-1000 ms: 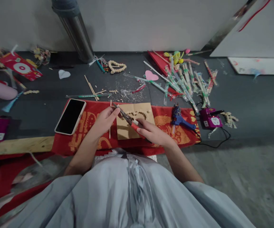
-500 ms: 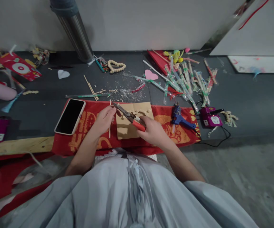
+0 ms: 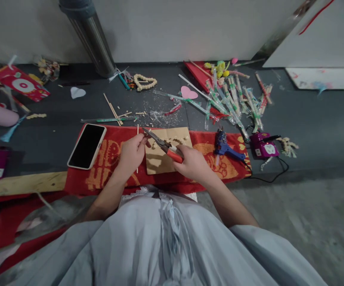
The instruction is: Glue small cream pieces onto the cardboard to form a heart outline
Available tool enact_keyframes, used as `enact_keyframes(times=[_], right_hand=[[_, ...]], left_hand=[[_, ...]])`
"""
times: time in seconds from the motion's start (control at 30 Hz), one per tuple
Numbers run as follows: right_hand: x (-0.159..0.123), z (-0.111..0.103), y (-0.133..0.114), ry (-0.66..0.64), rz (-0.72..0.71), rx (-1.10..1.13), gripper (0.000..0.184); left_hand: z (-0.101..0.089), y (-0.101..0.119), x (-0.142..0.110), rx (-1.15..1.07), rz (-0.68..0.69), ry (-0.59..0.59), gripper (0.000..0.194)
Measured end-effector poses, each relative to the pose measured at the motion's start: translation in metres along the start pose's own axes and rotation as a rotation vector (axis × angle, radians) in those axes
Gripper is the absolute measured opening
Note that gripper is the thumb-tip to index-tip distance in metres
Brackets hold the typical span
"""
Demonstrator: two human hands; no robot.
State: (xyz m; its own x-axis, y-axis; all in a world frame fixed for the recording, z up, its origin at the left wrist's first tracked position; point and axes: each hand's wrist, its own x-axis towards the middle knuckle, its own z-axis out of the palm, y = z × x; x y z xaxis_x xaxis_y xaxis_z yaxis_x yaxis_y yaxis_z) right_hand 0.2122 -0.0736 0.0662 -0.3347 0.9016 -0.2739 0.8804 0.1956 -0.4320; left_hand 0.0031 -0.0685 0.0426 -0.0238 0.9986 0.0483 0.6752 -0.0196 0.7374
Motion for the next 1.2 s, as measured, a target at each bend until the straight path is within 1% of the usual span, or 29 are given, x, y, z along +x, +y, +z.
enact_keyframes(times=[0.1, 0.2, 0.3, 0.37, 0.43, 0.53, 0.67, 0.77, 0.87, 1.0, 1.2], right_hand=[[0.000, -0.003, 0.001, -0.017, -0.022, 0.014, 0.024], [0.001, -0.005, 0.004, -0.059, -0.075, 0.068, 0.024], [0.001, -0.006, 0.010, -0.089, -0.125, 0.113, 0.027], [0.001, -0.006, 0.014, -0.087, -0.163, 0.136, 0.034], [0.001, -0.006, 0.016, -0.078, -0.197, 0.153, 0.041], [0.001, -0.006, 0.015, -0.075, -0.200, 0.149, 0.041], [0.001, -0.006, 0.009, -0.060, -0.136, 0.118, 0.035], [0.002, -0.005, 0.006, -0.043, -0.112, 0.098, 0.028], [0.002, -0.005, 0.005, -0.041, -0.108, 0.074, 0.023], [0.002, -0.006, 0.006, -0.059, -0.105, 0.084, 0.023], [0.008, -0.010, 0.013, -0.109, -0.145, 0.128, 0.016]], left_hand=[[0.000, -0.001, 0.000, -0.020, 0.023, 0.016, 0.028], [0.000, -0.006, 0.003, -0.062, 0.048, 0.018, 0.027], [0.001, -0.014, 0.006, -0.226, 0.040, -0.055, 0.028], [0.001, -0.017, 0.007, -0.354, 0.013, -0.131, 0.033], [0.001, -0.017, 0.007, -0.402, -0.001, -0.172, 0.038], [-0.001, -0.013, 0.006, -0.343, 0.019, -0.147, 0.037], [-0.003, -0.009, 0.004, -0.211, 0.013, -0.096, 0.030], [-0.003, -0.011, 0.004, -0.157, 0.024, -0.081, 0.028], [-0.001, -0.011, 0.004, -0.151, 0.023, -0.086, 0.026], [0.000, -0.010, 0.005, -0.159, -0.001, -0.077, 0.024], [-0.002, -0.010, 0.010, -0.155, 0.016, -0.088, 0.034]])
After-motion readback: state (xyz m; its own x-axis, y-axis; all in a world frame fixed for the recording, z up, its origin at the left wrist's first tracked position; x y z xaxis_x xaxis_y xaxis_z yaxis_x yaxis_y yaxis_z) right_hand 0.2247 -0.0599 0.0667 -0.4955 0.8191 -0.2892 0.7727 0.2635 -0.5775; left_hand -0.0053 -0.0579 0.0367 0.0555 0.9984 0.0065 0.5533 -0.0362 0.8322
